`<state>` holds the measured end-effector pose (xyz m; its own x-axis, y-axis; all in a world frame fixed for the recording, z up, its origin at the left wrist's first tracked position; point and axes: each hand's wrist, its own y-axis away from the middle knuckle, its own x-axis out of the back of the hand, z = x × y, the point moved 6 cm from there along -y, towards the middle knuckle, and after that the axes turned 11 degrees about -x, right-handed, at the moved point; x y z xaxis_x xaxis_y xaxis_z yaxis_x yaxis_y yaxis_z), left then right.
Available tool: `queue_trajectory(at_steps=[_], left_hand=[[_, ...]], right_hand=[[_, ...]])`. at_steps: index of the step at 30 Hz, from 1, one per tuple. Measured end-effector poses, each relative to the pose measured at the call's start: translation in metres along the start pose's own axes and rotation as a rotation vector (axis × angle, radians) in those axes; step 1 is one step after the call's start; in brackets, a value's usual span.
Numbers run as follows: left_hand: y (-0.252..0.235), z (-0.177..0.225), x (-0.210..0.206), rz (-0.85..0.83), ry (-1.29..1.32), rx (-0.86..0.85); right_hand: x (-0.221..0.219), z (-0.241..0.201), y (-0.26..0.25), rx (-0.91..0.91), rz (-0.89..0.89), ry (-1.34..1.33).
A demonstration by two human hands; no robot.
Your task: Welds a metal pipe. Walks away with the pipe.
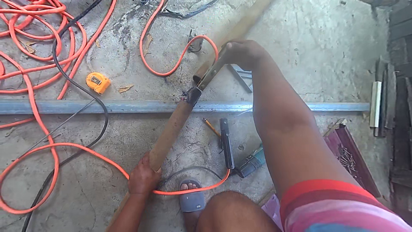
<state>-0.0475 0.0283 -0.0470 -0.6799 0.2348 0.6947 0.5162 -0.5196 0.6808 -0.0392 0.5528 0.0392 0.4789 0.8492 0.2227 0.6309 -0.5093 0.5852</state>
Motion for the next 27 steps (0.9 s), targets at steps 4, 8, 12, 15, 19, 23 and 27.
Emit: queue_trajectory(at_steps=[4, 8, 12, 15, 19, 23, 27], left_hand=[[0.001, 0.0, 0.0, 0.005, -0.005, -0.008], [0.001, 0.0, 0.0, 0.0, -0.001, -0.001], [0.0, 0.0, 0.001, -0.006, -0.006, 0.006], [0.001, 0.0, -0.001, -0.003, -0.009, 0.006], [0.002, 0.002, -0.001, -0.002, -0.02, 0.013], [0.003, 0.001, 0.0, -0.004, 0.001, 0.028], [0.005, 0.004, 0.0, 0.008, 0.0, 0.03]], right_hand=[[-0.006, 0.006, -0.008, -0.032, -0.028, -0.057], [-0.014, 0.01, -0.008, -0.065, -0.035, -0.05], [-0.019, 0.008, -0.006, -0.118, -0.028, 0.002], [-0.007, -0.003, -0.007, -0.152, 0.153, 0.218], [0.005, -0.024, 0.042, -0.065, 0.399, 0.445], [-0.031, 0.024, 0.169, -0.144, 0.395, 0.751], [-0.078, 0.161, 0.258, -0.548, 0.293, 0.763]])
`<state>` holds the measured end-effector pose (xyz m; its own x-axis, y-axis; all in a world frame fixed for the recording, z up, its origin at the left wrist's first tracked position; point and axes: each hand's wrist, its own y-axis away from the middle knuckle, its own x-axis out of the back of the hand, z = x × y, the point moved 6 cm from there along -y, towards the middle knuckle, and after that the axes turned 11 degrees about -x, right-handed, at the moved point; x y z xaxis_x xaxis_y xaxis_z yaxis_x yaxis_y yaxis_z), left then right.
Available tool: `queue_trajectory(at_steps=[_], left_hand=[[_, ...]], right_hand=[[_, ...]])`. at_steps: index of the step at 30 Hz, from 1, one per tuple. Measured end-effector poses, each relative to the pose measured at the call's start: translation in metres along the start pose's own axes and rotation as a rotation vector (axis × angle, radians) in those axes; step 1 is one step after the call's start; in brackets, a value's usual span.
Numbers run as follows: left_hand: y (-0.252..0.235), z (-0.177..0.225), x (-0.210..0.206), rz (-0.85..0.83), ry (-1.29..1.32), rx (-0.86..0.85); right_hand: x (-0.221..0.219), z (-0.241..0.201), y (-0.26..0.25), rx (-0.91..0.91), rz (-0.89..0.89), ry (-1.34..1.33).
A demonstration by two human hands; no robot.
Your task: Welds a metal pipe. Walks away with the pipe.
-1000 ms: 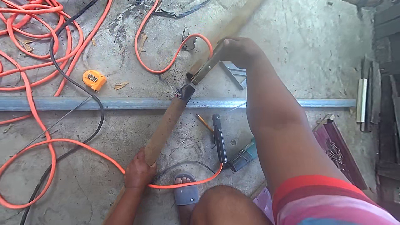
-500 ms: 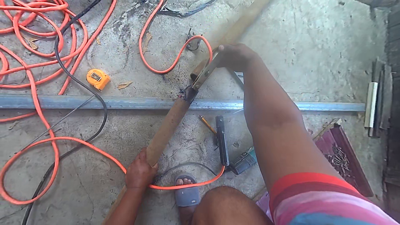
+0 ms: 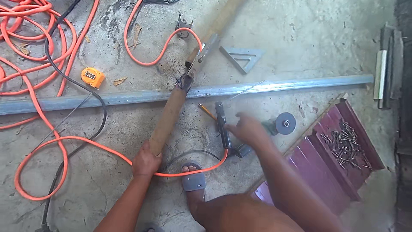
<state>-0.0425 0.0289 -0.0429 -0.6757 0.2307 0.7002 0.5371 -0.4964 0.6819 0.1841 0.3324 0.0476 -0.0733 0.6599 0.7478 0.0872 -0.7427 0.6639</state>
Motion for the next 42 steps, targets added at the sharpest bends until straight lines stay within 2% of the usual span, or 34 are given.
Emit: queue_trajectory(at_steps=[3, 7, 10, 14, 17, 21, 23, 27, 30, 35, 42], left_hand=[[0.001, 0.002, 0.002, -0.015, 0.003, 0.019], [0.004, 0.004, 0.003, 0.009, 0.003, 0.016], [0.006, 0.006, 0.001, 0.021, 0.002, 0.013], [0.008, 0.007, 0.002, 0.039, -0.005, 0.0], [0.01, 0.009, 0.003, 0.055, -0.016, -0.005], [0.012, 0.01, 0.001, 0.058, -0.027, -0.007], [0.011, 0.008, 0.0, 0.046, -0.012, -0.011], [0.009, 0.008, 0.001, 0.038, -0.022, -0.029], [0.008, 0.006, 0.0, 0.007, -0.027, -0.036], [0.007, 0.008, -0.003, 0.046, -0.049, -0.019], [0.007, 0.01, -0.005, 0.059, -0.062, -0.016]], right_hand=[[-0.065, 0.024, 0.003, -0.13, -0.126, -0.039], [-0.093, 0.029, -0.01, -0.129, -0.067, -0.179], [-0.078, 0.044, -0.006, -0.141, 0.013, -0.376], [-0.044, 0.076, 0.051, 0.097, 0.13, -0.858], [-0.02, 0.099, 0.094, 0.144, 0.176, -0.918], [-0.015, 0.096, 0.131, 0.401, 0.262, -1.061], [-0.02, 0.095, 0.142, 0.454, 0.261, -0.989], [-0.029, 0.09, 0.151, 0.381, 0.315, -0.675], [-0.03, 0.08, 0.153, 0.408, 0.344, -0.602], [-0.021, 0.061, 0.153, 0.404, 0.401, -0.436], [-0.012, 0.044, 0.152, 0.437, 0.445, -0.354]])
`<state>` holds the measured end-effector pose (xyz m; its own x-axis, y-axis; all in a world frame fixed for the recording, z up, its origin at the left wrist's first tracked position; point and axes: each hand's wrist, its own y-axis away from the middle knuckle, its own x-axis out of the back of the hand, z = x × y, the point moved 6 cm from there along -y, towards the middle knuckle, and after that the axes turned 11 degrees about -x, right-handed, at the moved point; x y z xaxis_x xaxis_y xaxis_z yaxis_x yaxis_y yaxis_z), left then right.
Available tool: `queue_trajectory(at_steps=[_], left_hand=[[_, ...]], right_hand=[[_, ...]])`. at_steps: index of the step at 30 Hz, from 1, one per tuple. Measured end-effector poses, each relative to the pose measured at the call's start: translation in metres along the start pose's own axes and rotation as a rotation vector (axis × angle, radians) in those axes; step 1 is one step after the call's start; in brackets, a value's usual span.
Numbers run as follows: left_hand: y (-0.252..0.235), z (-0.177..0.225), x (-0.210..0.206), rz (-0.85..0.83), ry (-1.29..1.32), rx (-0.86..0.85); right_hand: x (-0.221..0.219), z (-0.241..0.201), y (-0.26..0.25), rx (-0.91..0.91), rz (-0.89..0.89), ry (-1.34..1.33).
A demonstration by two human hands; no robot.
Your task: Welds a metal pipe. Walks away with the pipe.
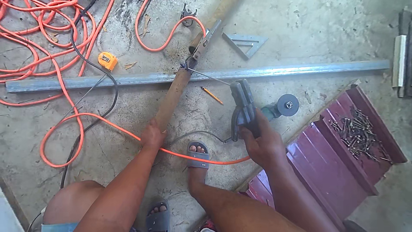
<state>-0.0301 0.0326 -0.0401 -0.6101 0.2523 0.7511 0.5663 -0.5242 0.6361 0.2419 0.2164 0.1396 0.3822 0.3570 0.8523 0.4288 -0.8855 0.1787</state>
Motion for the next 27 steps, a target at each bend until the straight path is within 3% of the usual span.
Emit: queue_trajectory(at_steps=[27], left_hand=[[0.002, 0.0, 0.0, 0.029, 0.045, 0.006]], right_hand=[[0.01, -0.023, -0.003, 0.058, 0.017, 0.089]])
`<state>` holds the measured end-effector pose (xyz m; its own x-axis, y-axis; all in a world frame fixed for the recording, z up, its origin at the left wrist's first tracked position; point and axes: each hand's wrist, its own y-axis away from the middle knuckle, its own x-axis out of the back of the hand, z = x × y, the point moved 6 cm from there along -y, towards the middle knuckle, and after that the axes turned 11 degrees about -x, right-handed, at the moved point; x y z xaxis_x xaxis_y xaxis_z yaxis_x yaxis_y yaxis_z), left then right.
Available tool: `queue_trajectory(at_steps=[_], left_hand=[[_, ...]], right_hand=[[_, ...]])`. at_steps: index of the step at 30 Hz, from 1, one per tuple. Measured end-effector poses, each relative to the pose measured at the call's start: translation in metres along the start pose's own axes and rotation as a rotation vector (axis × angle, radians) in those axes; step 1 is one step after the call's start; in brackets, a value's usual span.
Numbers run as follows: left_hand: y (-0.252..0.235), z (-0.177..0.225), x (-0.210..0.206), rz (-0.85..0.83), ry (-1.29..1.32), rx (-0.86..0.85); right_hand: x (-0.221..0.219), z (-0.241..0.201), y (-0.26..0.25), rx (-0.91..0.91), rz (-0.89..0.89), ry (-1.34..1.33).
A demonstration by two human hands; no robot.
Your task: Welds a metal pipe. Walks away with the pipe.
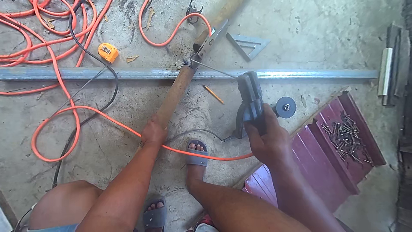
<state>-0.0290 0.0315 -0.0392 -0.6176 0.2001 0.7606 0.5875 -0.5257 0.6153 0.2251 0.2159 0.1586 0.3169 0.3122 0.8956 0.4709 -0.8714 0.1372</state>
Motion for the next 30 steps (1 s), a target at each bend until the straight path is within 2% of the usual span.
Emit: queue_trajectory(at_steps=[16, 22, 30], left_hand=[[0.0, 0.002, -0.001, 0.012, -0.014, 0.001], [0.002, 0.002, -0.002, 0.007, -0.008, -0.003], [0.003, 0.002, -0.003, 0.019, -0.003, 0.0]], right_hand=[[0.006, -0.005, -0.001, -0.009, -0.037, 0.064], [0.015, -0.008, 0.005, 0.034, 0.039, 0.051], [0.016, -0.011, 0.003, 0.01, -0.003, 0.088]])
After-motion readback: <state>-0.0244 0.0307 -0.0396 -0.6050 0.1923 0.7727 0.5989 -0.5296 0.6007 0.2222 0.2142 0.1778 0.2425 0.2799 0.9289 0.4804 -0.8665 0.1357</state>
